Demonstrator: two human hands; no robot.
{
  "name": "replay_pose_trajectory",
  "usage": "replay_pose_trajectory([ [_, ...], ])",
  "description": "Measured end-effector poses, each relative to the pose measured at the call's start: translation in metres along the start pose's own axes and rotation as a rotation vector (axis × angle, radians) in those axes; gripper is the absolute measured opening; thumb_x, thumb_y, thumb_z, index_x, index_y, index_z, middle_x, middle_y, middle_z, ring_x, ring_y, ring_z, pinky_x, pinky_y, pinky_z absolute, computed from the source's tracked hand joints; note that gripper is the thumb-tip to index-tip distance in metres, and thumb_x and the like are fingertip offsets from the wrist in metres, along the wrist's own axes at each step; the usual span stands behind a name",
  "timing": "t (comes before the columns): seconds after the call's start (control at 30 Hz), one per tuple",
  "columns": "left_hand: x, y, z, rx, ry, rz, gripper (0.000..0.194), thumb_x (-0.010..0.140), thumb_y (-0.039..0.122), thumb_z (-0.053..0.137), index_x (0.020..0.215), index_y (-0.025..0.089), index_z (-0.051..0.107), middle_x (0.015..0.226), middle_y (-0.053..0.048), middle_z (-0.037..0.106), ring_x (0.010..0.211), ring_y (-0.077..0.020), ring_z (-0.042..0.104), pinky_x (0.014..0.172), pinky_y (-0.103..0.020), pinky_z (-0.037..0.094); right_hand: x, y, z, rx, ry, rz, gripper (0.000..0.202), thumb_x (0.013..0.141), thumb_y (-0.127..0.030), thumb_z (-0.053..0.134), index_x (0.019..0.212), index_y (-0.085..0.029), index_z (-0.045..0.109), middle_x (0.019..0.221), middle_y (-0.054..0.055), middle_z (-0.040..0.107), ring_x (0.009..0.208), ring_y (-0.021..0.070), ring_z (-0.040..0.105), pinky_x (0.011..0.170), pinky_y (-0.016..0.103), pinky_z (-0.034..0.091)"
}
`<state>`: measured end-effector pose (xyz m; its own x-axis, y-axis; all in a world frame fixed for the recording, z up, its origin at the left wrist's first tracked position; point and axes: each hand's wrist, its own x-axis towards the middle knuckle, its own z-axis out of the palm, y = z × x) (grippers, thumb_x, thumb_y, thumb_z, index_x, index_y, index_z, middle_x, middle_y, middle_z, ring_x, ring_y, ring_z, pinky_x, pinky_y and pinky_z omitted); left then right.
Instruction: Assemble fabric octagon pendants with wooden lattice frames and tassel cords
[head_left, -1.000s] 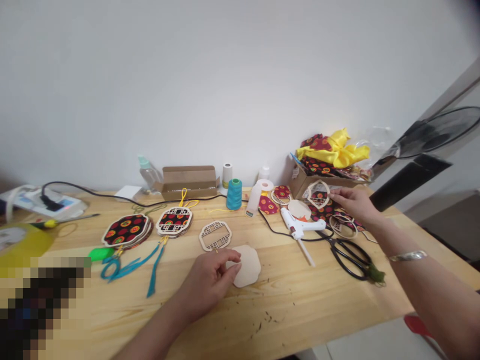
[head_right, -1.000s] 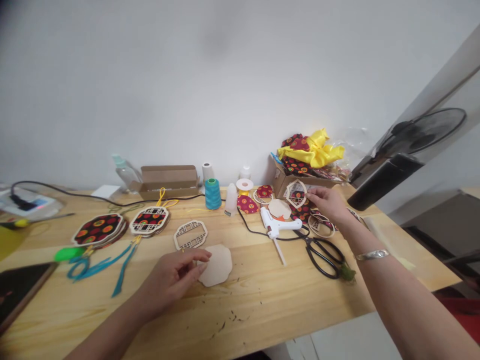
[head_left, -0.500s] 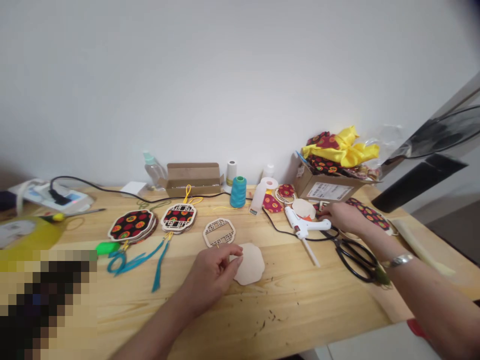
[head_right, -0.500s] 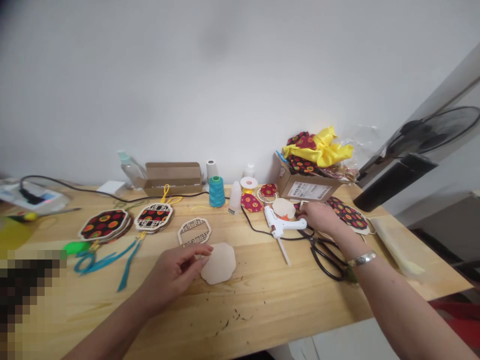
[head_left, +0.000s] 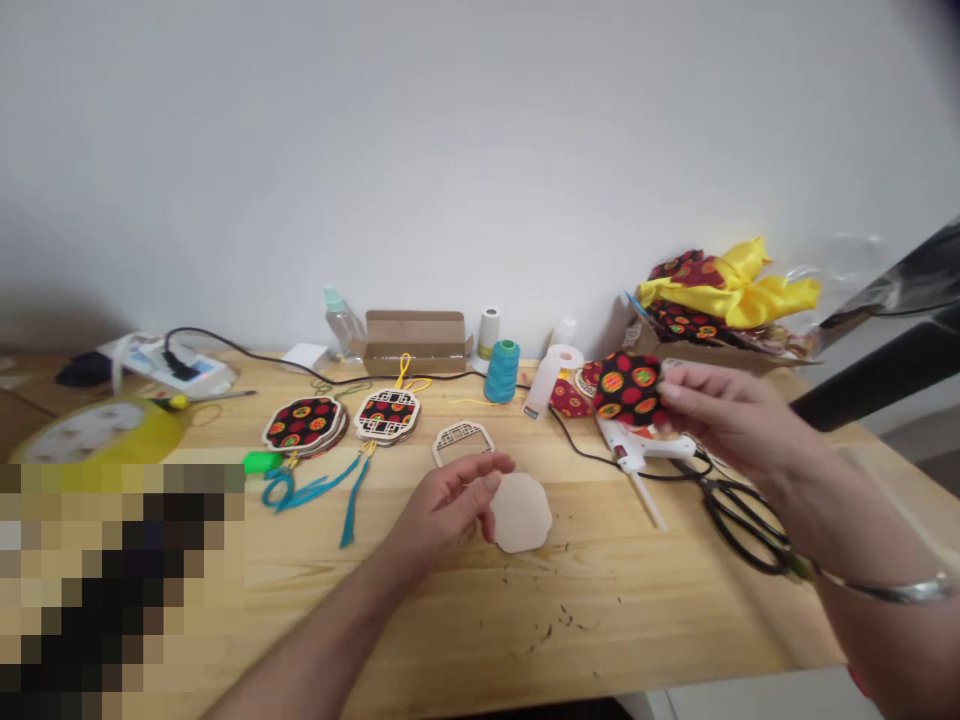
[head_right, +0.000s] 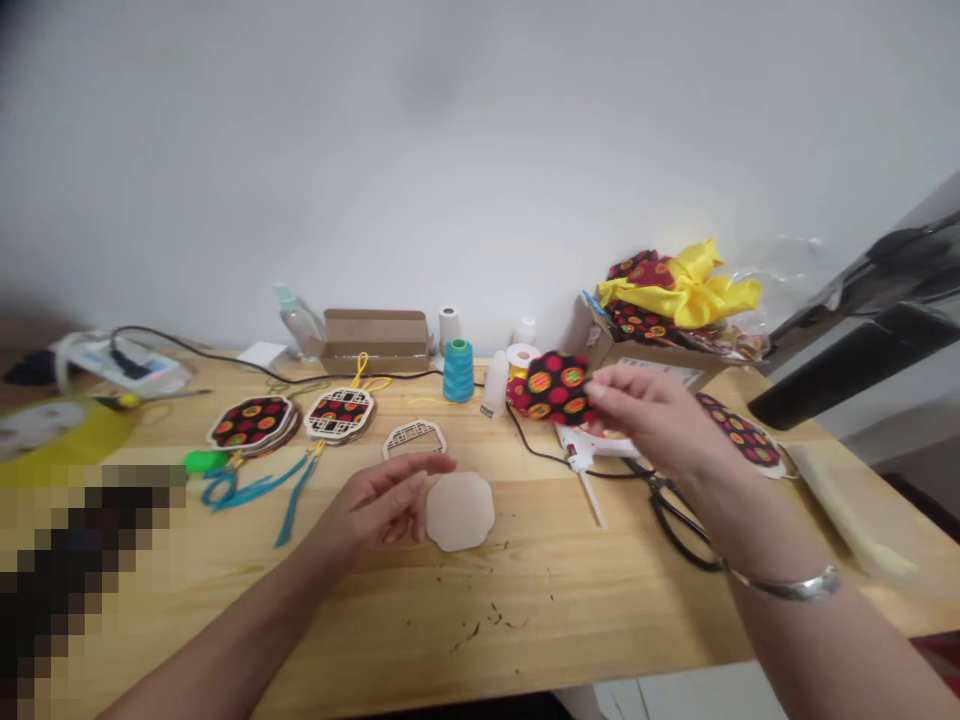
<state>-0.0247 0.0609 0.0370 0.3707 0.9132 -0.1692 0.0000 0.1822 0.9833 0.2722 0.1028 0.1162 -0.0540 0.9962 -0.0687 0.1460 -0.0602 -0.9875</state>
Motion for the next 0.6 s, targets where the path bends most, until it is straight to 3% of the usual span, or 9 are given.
replay_pose_trajectory([
  [0.1,0.002,-0.001,-0.003,-0.221,-0.045,0.020,0.050,0.083,0.056,0.051,0.115,0.018,0.060,0.113,-0.014,0.065,0.049,-0.0080,0.058,0.036,-0.018,0.024,-0.005,0.016,0.057,0.168,-0.264,0.123,0.032,0.066,-0.043,0.077,0.070,-0.015,0.062,0.058,0.000,0.061,0.048,0.0072,0.053,0.049,0.020,0.041],
  [0.17,0.002,-0.003,-0.005,-0.288,-0.073,0.023,0.053,0.083,0.058,0.050,0.113,0.016,0.060,0.103,-0.013,0.068,0.047,-0.0082,0.057,0.035,-0.018,0.022,-0.006,0.029,0.083,0.248,-0.356,0.210,0.032,0.066,-0.042,0.078,0.070,-0.014,0.062,0.060,0.000,0.063,0.050,0.0074,0.055,0.050,0.020,0.044],
  [0.23,0.003,-0.003,-0.006,-0.266,-0.068,-0.005,0.050,0.080,0.055,0.057,0.107,0.014,0.063,0.075,-0.007,0.069,0.041,-0.0068,0.052,0.035,-0.017,0.021,-0.006,0.041,0.096,0.284,-0.393,0.283,0.034,0.065,-0.043,0.078,0.072,-0.014,0.062,0.064,0.001,0.066,0.053,0.0085,0.058,0.051,0.021,0.046],
  [0.33,0.006,-0.004,-0.005,-0.142,-0.005,-0.076,0.036,0.074,0.043,0.068,0.092,0.012,0.066,0.047,0.002,0.058,0.035,-0.0045,0.044,0.037,-0.016,0.020,-0.005,0.053,0.100,0.287,-0.411,0.315,0.034,0.065,-0.043,0.078,0.076,-0.014,0.063,0.069,0.003,0.068,0.057,0.0096,0.060,0.054,0.022,0.048],
  [0.5,0.009,-0.006,-0.004,-0.035,0.073,-0.151,0.026,0.074,0.039,0.067,0.080,0.013,0.065,0.043,0.004,0.055,0.034,-0.0034,0.039,0.039,-0.015,0.021,-0.002,0.067,0.095,0.283,-0.429,0.286,0.040,0.077,-0.054,0.064,0.082,-0.014,0.067,0.074,0.006,0.069,0.063,0.0130,0.064,0.056,0.025,0.050],
  [0.6,0.010,-0.007,-0.003,-0.020,0.059,-0.168,0.027,0.074,0.039,0.067,0.081,0.014,0.065,0.045,0.004,0.056,0.036,-0.0043,0.043,0.040,-0.016,0.022,-0.002,0.071,0.094,0.265,-0.389,0.283,0.043,0.074,-0.056,0.065,0.080,-0.014,0.068,0.071,0.006,0.068,0.061,0.0137,0.063,0.053,0.025,0.050],
])
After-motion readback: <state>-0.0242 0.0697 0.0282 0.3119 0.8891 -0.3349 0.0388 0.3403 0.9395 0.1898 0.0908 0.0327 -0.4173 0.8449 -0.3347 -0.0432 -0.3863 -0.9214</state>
